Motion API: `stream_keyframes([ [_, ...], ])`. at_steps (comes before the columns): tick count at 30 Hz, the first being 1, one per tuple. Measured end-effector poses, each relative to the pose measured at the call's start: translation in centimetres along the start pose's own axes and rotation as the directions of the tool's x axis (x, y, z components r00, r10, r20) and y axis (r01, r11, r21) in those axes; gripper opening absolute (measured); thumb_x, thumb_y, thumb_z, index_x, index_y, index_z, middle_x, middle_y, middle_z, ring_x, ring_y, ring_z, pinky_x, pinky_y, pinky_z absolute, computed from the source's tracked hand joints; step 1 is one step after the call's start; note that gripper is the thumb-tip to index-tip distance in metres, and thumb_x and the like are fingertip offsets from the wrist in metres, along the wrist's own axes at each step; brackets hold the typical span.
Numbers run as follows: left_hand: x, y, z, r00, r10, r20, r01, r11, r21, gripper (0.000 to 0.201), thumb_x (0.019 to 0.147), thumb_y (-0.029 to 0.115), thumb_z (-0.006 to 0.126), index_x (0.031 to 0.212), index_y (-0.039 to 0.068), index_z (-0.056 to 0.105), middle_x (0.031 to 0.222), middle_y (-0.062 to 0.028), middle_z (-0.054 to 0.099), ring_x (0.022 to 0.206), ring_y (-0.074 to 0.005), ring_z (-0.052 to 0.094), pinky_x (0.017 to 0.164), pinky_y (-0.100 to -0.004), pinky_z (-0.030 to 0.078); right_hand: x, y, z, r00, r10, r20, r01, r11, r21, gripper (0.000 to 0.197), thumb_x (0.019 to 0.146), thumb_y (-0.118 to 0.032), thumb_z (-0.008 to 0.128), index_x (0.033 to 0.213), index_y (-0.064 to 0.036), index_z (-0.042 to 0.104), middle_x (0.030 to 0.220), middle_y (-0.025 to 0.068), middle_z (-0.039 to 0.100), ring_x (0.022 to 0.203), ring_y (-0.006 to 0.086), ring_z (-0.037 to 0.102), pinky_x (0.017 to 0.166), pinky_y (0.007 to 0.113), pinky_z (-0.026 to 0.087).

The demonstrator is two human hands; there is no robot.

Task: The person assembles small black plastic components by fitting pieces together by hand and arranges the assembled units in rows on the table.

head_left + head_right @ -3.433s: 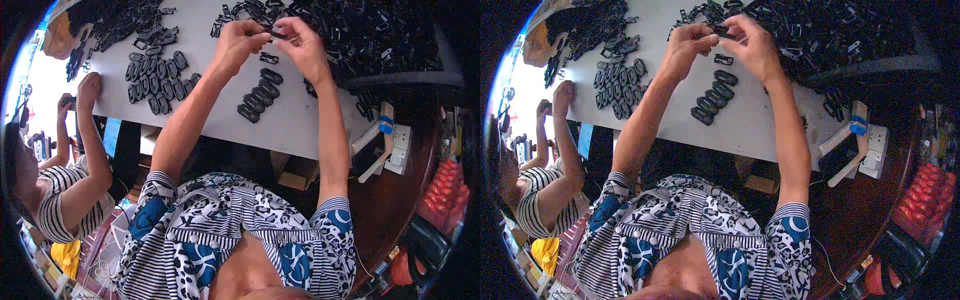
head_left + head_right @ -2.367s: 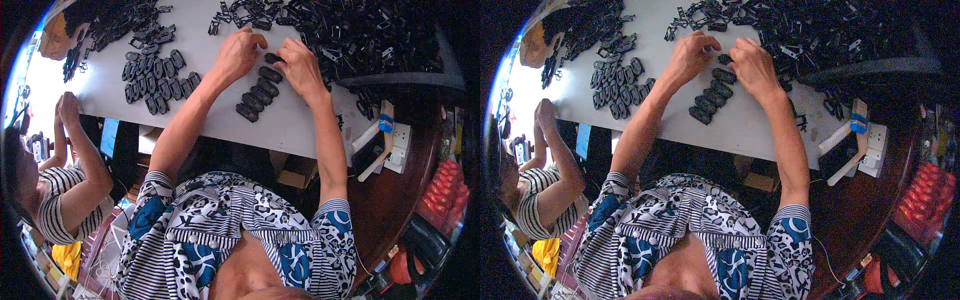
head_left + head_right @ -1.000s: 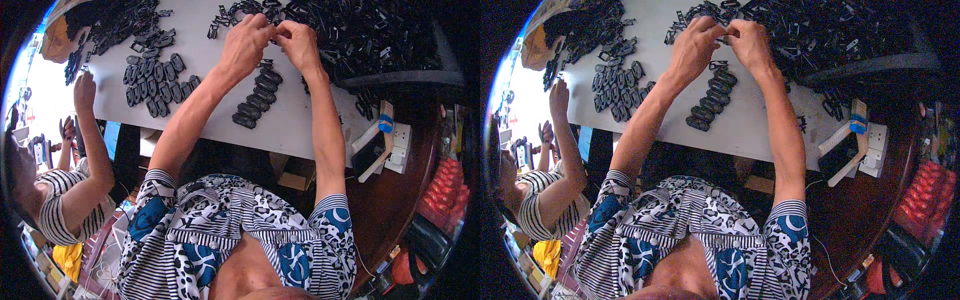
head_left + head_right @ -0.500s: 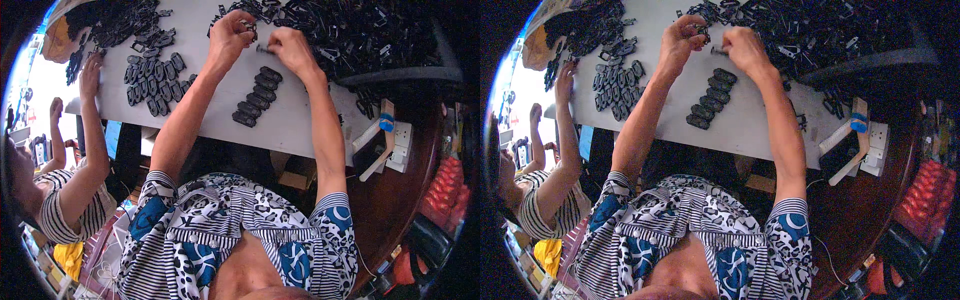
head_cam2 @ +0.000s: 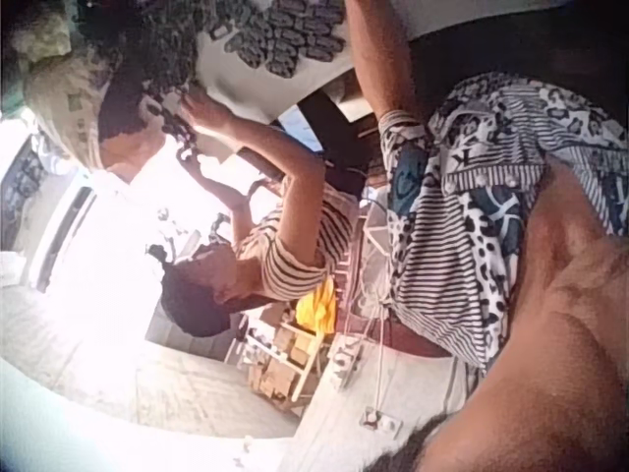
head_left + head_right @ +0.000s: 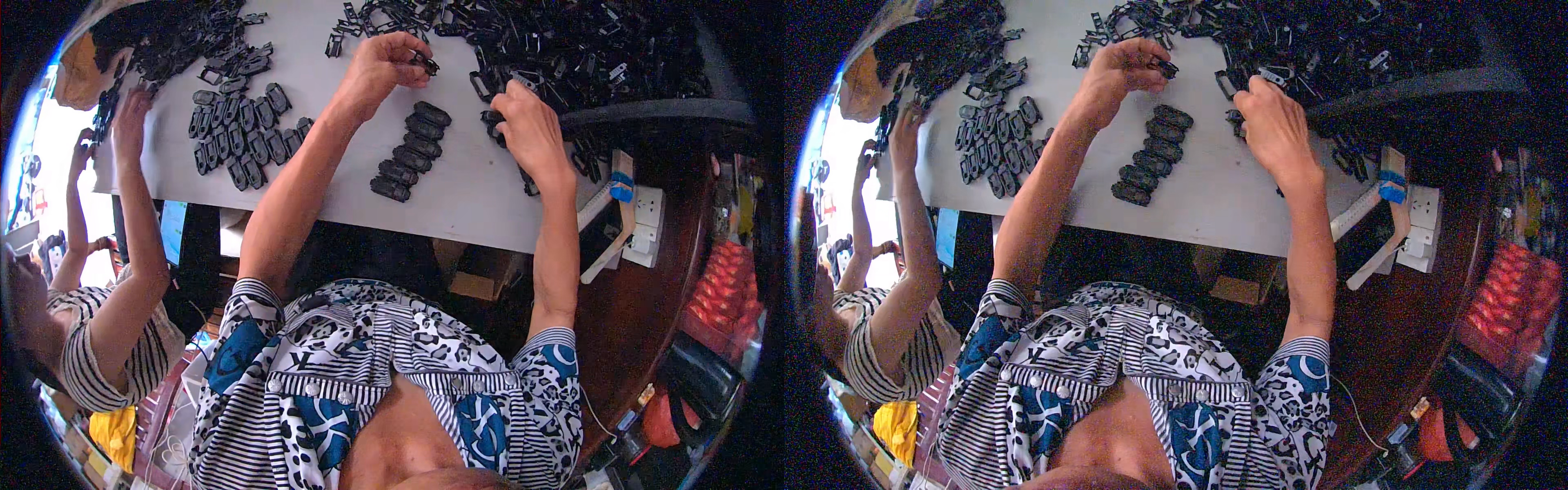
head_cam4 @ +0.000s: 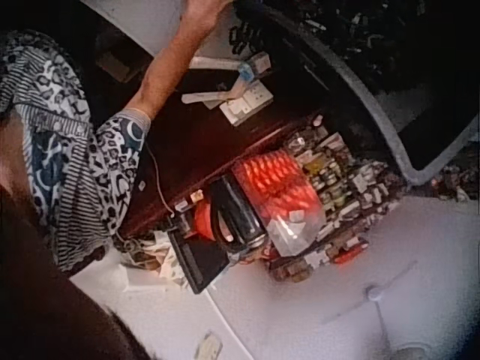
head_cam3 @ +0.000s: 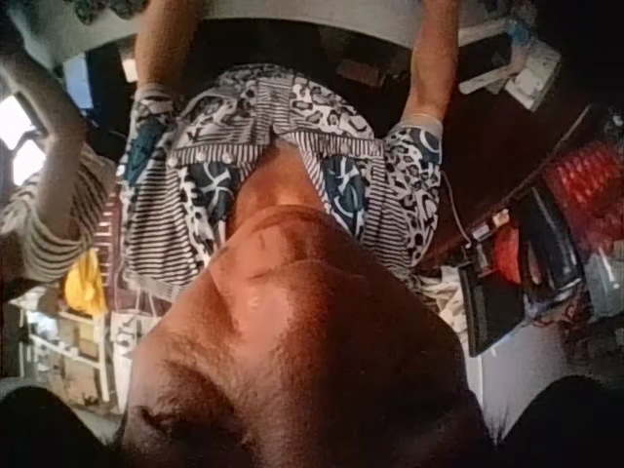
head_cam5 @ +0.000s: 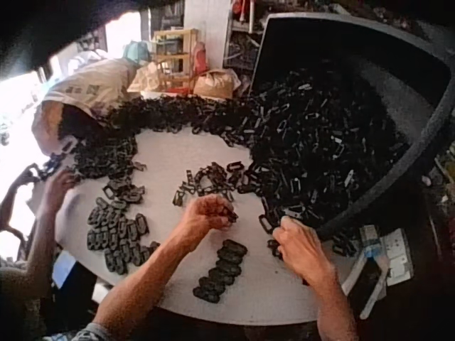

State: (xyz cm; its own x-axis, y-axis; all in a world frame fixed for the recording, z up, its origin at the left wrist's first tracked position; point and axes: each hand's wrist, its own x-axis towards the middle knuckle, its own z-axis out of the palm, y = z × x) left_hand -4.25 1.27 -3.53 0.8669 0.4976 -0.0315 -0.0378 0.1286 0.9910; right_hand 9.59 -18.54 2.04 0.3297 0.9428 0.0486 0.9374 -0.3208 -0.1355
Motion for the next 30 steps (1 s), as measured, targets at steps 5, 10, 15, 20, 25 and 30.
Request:
stream_keyframes([
  [5, -0.3, -0.6, -0.5, 1.000, -0.002, 0.006, 0.003, 0.995, -0.104, 0.019, 0.084, -0.004, 0.062, 0.102, 0.001, 0.064, 0.088, -0.0067, 0.066, 0.079, -0.0148, 0.065, 0.076, -0.0286, 0.055, 1.3, -0.5, 0.0, 0.998, -0.014, -0.055, 0.017, 0.998, 0.054, 0.015, 0.075, -0.004, 0.070, 0.089, -0.0027, 0.064, 0.091, 0.0151, 0.058, 0.091, 0.0349, 0.061, 0.076, 0.045, 0.050],
  [10, -0.5, -0.7, -0.6, 1.000, -0.002, -0.006, 0.001, 0.997, -0.078, 0.018, 0.083, -0.003, 0.064, 0.102, 0.001, 0.064, 0.089, -0.0080, 0.067, 0.080, -0.0155, 0.066, 0.075, -0.0294, 0.055, 3.8, 0.1, 1.6, 0.981, 0.040, -0.192, 0.028, 0.939, 0.342, 0.018, 0.080, -0.012, 0.069, 0.093, -0.0016, 0.065, 0.093, 0.0160, 0.064, 0.089, 0.0346, 0.063, 0.076, 0.042, 0.050],
  [15, -0.1, -0.9, -0.4, 0.974, 0.094, -0.204, -0.046, 0.973, 0.227, 0.018, 0.081, 0.002, 0.071, 0.098, 0.000, 0.065, 0.088, -0.0099, 0.069, 0.077, -0.0150, 0.066, 0.068, -0.0294, 0.055, 6.6, 0.0, 3.7, 0.982, 0.047, -0.184, 0.053, 0.863, 0.502, 0.020, 0.082, -0.018, 0.068, 0.092, -0.0005, 0.066, 0.088, 0.0188, 0.069, 0.082, 0.0368, 0.066, 0.072, 0.043, 0.051],
  [20, -0.7, -0.9, 0.3, 0.869, 0.451, -0.202, -0.173, 0.661, 0.730, 0.022, 0.075, 0.004, 0.074, 0.096, 0.002, 0.065, 0.083, -0.0122, 0.068, 0.071, -0.0176, 0.066, 0.064, -0.0305, 0.053, 8.5, -0.7, 3.7, 0.974, 0.086, -0.211, 0.018, 0.893, 0.449, 0.020, 0.082, -0.018, 0.069, 0.093, -0.0013, 0.066, 0.087, 0.0196, 0.068, 0.081, 0.0359, 0.067, 0.071, 0.043, 0.052],
  [25, -0.6, -0.7, 0.2, 0.822, 0.531, -0.205, -0.190, 0.595, 0.781, 0.021, 0.071, 0.004, 0.076, 0.087, 0.002, 0.062, 0.076, -0.0088, 0.066, 0.067, -0.0215, 0.065, 0.064, -0.0315, 0.052, 8.8, -0.2, 4.0, 0.975, 0.055, -0.214, 0.008, 0.959, 0.282, 0.019, 0.084, -0.018, 0.067, 0.097, -0.0045, 0.067, 0.087, 0.0135, 0.068, 0.082, 0.0319, 0.066, 0.072, 0.040, 0.051],
  [30, -0.8, -0.4, 0.2, 0.881, 0.417, -0.225, -0.114, 0.647, 0.754, 0.022, 0.069, 0.002, 0.076, 0.084, 0.002, 0.059, 0.081, -0.0061, 0.067, 0.069, -0.0148, 0.064, 0.063, -0.0312, 0.051, 8.2, -1.2, 3.5, 0.966, -0.004, -0.257, 0.044, 0.987, 0.152, 0.023, 0.080, -0.020, 0.071, 0.096, -0.0052, 0.067, 0.099, 0.0164, 0.063, 0.091, 0.0362, 0.064, 0.078, 0.045, 0.052],
])
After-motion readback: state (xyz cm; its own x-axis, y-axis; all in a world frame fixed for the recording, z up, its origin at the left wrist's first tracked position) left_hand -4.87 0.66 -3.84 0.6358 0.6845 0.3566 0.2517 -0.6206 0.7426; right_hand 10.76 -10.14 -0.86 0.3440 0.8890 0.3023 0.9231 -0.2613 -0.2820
